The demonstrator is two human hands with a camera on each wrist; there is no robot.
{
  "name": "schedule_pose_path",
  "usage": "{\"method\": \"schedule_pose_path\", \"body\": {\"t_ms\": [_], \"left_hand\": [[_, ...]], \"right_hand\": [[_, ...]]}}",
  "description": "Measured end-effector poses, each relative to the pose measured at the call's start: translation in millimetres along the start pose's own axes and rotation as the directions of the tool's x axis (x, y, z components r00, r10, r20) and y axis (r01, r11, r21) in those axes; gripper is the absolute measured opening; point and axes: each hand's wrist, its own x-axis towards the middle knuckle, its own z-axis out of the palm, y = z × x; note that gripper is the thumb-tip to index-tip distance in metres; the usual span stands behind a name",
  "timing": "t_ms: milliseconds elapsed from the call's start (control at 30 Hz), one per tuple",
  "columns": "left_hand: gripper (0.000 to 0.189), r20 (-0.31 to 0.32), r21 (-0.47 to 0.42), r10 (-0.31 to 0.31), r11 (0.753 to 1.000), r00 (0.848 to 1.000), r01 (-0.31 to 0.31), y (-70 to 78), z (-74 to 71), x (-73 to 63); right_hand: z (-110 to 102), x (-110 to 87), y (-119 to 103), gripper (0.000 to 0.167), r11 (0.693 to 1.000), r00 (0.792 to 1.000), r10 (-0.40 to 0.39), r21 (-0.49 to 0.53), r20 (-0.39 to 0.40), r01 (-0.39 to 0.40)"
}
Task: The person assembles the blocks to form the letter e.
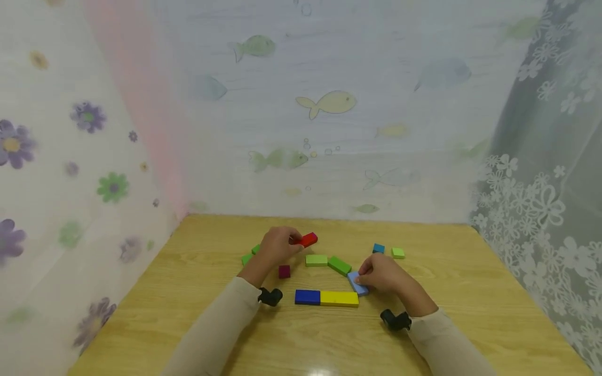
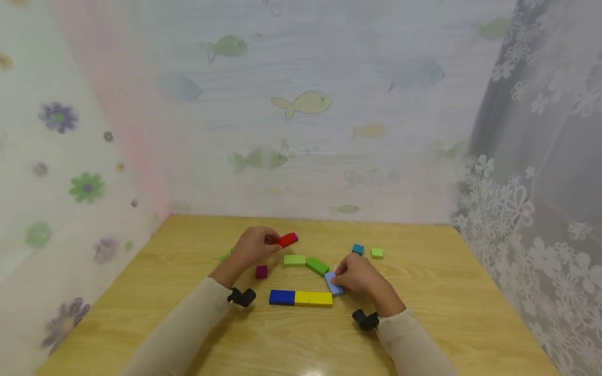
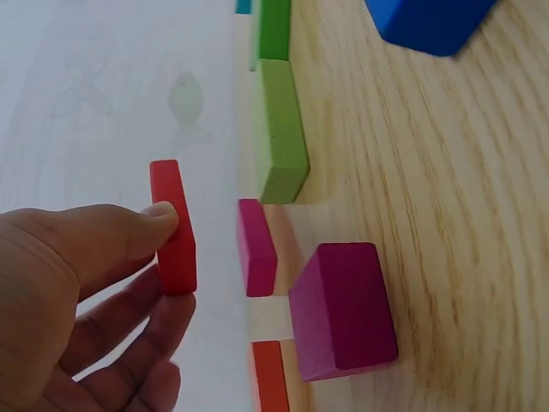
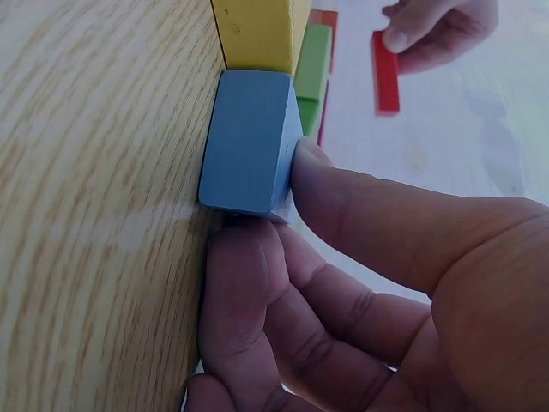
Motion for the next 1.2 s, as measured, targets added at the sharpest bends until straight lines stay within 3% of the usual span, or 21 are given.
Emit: {"method": "schedule_pose_path", "body": {"t_ms": [367, 500, 667, 767, 867, 1200], "left_hand": [[0.022, -0.067, -0.07, -0.031, 0.997, 0.997, 0.026, -3.7, -5.4, -25.6], [0.02, -0.057, -0.125, -0.035, 0.992, 0.998, 0.028, -1.8, 0.5, -36.7], [0.019, -0.012, -0.255, -0.073, 0.965, 0.997, 0.067, 1.2, 9.0, -51.8], [0.018, -0.01, -0.286, -0.101, 0.954, 0.995, 0.094, 2.5, 11.8, -58.3], [0.017, -0.012, -0.267, -0.121, 0.957, 0.993, 0.114, 3.1, 13.0, -63.0], [0.018, -0.043, -0.084, -0.117, 0.99, 0.992, 0.113, 4.7, 13.7, -70.6]], "right_hand": [[-3, 1.4, -3, 0.017, 0.999, 0.999, -0.032, 0.009, -0.003, 0.032], [-2, 0.3, -2, 0.017, 1.0, 1.0, -0.025, 0.006, -0.003, 0.025], [0, -0.9, -1, 0.016, 1.0, 1.0, -0.019, 0.01, -0.006, 0.019], [0, -1.4, -1, 0.015, 1.0, 1.0, -0.017, 0.016, -0.008, 0.017], [0, -1.6, -1, 0.015, 1.0, 1.0, -0.013, 0.024, -0.006, 0.013], [0, -1.2, 0, 0.013, 0.999, 1.0, -0.026, 0.032, -0.003, 0.026]]}}
